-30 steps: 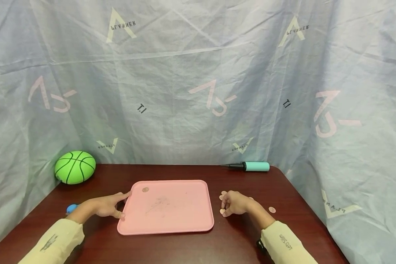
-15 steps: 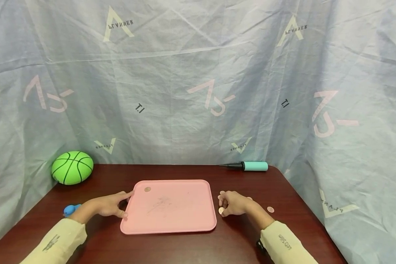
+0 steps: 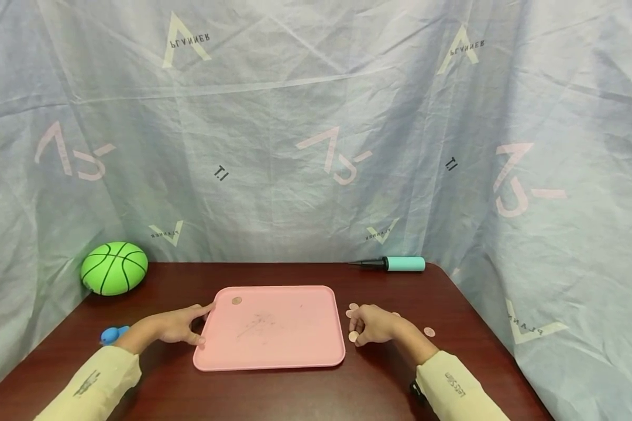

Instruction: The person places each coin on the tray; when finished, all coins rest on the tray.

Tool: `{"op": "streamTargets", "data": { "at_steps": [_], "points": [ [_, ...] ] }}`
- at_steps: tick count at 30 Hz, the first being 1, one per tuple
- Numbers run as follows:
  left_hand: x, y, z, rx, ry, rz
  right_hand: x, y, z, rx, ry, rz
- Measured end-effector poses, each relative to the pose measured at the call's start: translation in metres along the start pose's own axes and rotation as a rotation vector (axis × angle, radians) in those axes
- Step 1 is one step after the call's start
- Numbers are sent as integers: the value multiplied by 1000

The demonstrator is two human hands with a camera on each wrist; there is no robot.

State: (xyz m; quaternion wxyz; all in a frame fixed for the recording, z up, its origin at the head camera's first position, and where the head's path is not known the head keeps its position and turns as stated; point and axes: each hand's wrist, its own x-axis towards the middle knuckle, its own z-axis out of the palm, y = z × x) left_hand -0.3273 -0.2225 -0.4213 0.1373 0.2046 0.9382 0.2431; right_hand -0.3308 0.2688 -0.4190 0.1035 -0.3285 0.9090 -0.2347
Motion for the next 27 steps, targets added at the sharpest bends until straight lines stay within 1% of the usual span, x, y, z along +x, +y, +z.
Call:
{"op": "streamTargets", "data": {
  "at_steps": [3, 6, 11, 13, 15, 17, 19, 21, 23, 27],
  "points": [
    [-1, -2, 2, 0, -1, -19, 0, -2, 0, -38, 12, 19],
    [-1, -2, 4, 0, -6, -32, 0, -2, -1, -62, 50, 42],
    [-2, -4, 3, -18, -7, -33, 9, -6, 0, -64, 200, 86],
    [-3, -5, 1, -25, -8, -40, 17, -11, 1, -56, 258, 127],
    [-4, -5, 0, -23, -10, -47, 25, -17, 3, -47, 302, 167],
    [-5, -6, -1, -22, -16, -44, 34, -22, 4, -39, 326, 191],
    [-5, -6, 0, -24, -18, -35, 43, -28, 6, -34, 339, 202],
    [-5, -5, 1, -28, -19, -23, 51, -31, 8, -39, 338, 196],
    [-4, -5, 3, -41, -19, -25, 58, -35, 11, -52, 319, 189],
    [-3, -3, 3, -57, -16, -44, 71, -44, 15, -92, 250, 179]
  ]
}}
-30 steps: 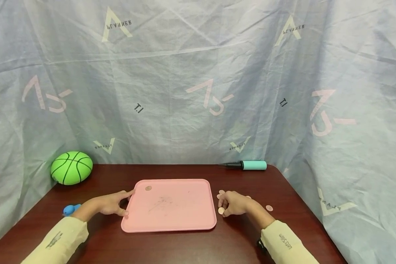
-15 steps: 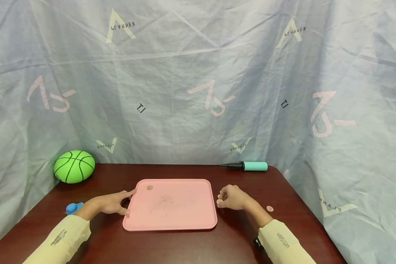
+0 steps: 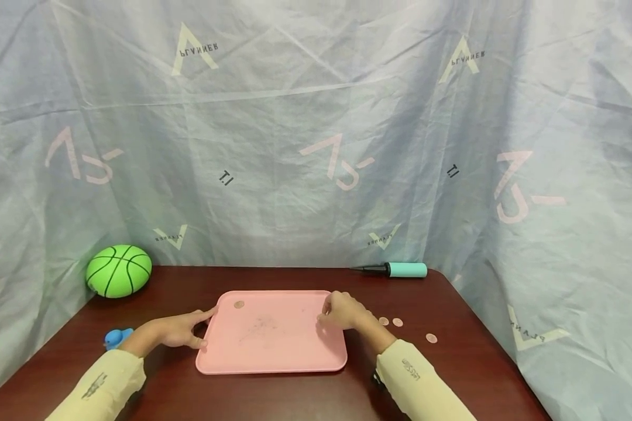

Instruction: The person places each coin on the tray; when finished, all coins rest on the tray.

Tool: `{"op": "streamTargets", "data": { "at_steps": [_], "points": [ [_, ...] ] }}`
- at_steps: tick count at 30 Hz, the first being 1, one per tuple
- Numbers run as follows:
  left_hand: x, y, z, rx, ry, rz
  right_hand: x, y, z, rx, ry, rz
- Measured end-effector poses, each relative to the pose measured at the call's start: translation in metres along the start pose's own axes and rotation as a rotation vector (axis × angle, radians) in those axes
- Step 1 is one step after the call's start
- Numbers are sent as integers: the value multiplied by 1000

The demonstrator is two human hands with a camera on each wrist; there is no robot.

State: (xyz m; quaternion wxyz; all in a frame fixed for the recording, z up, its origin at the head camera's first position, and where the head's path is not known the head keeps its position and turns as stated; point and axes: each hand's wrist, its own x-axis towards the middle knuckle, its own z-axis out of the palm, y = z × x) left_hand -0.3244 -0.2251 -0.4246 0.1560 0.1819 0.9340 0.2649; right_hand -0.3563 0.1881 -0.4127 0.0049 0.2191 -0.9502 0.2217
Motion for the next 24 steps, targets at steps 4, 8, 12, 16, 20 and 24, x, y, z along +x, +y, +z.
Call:
{"op": "streamTargets", "data": {
  "at_steps": [4, 8, 12, 16, 20, 24],
  "points": [
    [1, -1, -1, 12, 5, -7, 11, -12, 5, -42, -48, -15],
    [2, -2, -1, 6, 6, -5, 23, -23, 9, -73, -76, -37],
    [2, -2, -1, 3, -1, -1, 32, -32, 14, -106, -91, -105],
    [3, -2, -1, 1, 1, 0, 41, -39, 20, -136, -105, -172],
    [3, -3, 0, -11, -6, 13, 48, -48, 27, -104, -142, -176],
    [2, -4, 0, -18, -10, 13, 53, -60, 32, -101, -181, -137]
  ]
}}
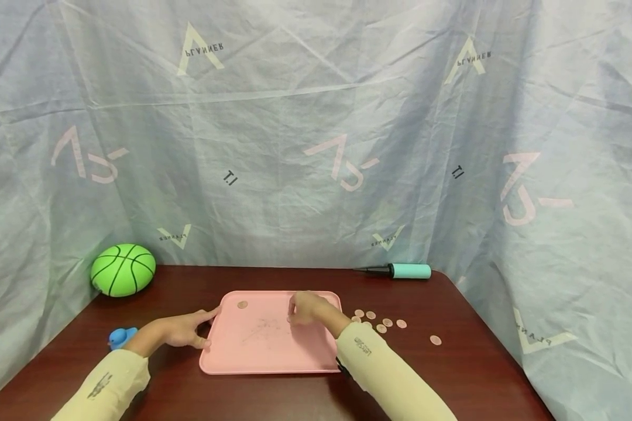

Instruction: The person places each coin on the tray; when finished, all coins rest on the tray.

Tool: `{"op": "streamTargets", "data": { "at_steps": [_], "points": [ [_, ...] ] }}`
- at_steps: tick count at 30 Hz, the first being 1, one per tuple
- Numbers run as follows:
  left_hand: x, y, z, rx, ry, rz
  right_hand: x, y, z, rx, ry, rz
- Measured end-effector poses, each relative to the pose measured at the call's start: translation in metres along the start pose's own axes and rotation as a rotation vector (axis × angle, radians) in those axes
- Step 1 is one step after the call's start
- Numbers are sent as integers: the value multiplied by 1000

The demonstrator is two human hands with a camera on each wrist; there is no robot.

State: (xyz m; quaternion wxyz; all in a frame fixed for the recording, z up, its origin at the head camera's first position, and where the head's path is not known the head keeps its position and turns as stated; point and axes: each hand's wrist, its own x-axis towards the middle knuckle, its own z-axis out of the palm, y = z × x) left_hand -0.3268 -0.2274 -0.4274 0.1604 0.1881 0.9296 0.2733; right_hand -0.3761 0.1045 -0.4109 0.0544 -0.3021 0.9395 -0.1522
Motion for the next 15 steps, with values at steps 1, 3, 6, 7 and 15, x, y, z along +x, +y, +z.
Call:
{"op": "streamTargets", "data": {
  "at_steps": [1, 3, 6, 7, 15],
  "points": [
    [0, 0, 0, 1, 1, -5, 1, -3, -1, 1, -11, 9],
    [-1, 1, 0, 0, 3, -16, 3, -7, -2, -14, -27, 29],
    [-1, 1, 0, -1, 6, -26, 7, -11, -3, -34, -38, 55],
    [-1, 2, 0, -2, 4, -20, 8, -12, -3, -36, -38, 63],
    [-1, 4, 2, -2, 8, -26, 23, -18, 1, -32, -33, 93]
  ]
}}
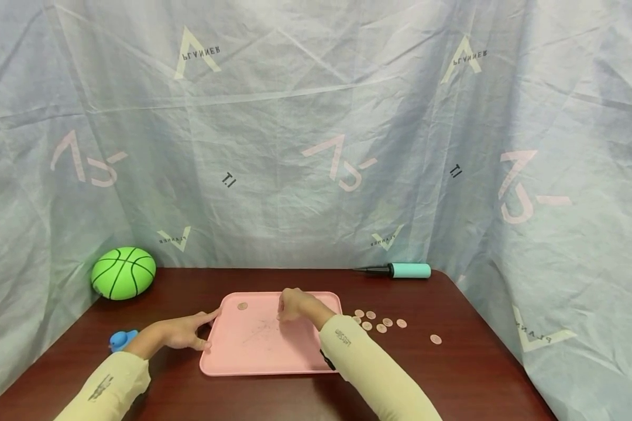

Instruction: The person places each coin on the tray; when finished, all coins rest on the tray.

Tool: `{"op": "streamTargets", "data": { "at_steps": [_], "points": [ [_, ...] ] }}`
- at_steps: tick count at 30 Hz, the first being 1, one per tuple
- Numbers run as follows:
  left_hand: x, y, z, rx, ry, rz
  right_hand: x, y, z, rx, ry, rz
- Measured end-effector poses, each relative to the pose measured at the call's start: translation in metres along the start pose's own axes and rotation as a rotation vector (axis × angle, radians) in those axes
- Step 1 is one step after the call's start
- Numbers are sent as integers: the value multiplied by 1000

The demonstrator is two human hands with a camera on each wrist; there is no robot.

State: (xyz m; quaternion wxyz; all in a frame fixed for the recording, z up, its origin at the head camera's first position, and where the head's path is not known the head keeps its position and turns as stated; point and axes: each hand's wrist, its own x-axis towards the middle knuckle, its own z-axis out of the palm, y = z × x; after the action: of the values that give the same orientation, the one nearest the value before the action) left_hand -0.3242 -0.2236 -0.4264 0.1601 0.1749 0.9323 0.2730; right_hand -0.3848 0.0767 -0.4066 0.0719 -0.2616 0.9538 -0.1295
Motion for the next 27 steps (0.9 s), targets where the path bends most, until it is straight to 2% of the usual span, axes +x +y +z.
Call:
{"op": "streamTargets", "data": {
  "at_steps": [12, 20, 27],
  "points": [
    [2, -2, 1, 5, 0, -9, 26, -19, 9, 26, 17, 86],
    [0, 0, 0, -10, -10, -30, 38, -30, 16, 69, 81, 111],
    [0, 0, 1, -2, -4, -23, 45, -38, 21, 114, 115, 132]
  ]
}}
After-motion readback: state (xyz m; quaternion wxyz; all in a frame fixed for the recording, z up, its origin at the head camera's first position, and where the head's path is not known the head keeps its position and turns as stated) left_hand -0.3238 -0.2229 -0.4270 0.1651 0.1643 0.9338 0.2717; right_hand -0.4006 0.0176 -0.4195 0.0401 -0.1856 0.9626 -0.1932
